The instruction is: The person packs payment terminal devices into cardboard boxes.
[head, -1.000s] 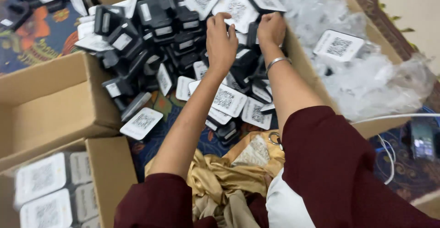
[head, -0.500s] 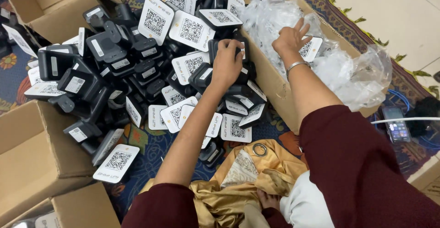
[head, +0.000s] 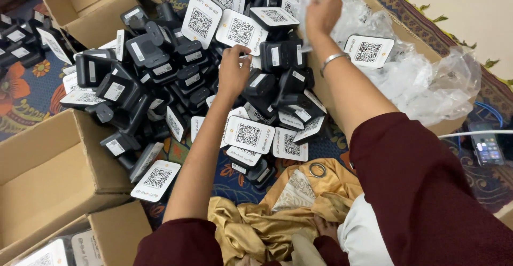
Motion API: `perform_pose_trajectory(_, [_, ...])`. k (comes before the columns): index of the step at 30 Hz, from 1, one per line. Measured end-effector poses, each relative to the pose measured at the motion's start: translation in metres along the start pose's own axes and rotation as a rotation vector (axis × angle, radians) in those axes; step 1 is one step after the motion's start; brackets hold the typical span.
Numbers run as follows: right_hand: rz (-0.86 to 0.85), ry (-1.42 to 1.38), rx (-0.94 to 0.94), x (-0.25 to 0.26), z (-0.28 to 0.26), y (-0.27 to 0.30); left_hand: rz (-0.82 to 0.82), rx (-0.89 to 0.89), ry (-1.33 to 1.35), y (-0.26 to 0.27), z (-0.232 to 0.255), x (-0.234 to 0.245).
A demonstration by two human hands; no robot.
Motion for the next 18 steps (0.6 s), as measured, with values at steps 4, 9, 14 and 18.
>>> perform_pose_trajectory(4, [-0.537, -0.721, -0.014, -0.032, -0.121, 0.05, 0.17, -0.104, -0.1, -0.007, -0.017, 0.049])
perform_pose_trajectory(9, [-1.184, -0.834, -0.112, 0.0, -0.242, 0.141, 0.433, -0.026, -0.094, 0.001, -0.101, 0.132])
perform_pose_trajectory(14, [-1.774, -1.147, -0.091, -0.014, -0.278, 0.195, 0.411, 0.24, -0.16, 0.066, -0.148, 0.202])
perform_pose_trajectory(18, [-1.771, -1.147, -0.19, -0.022, -0.276, 0.206, 0.171, 0.474, 0.418, 0.099, -0.112, 0.217])
Point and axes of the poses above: each hand's wrist, its own y-axis away from the middle knuckle, its own x-axis out of the back of the hand, z = x × y, the point moved 6 cm from there along -y, towards the middle knuckle, and after that the axes turned 6 degrees about -x, right-handed, at the moved point
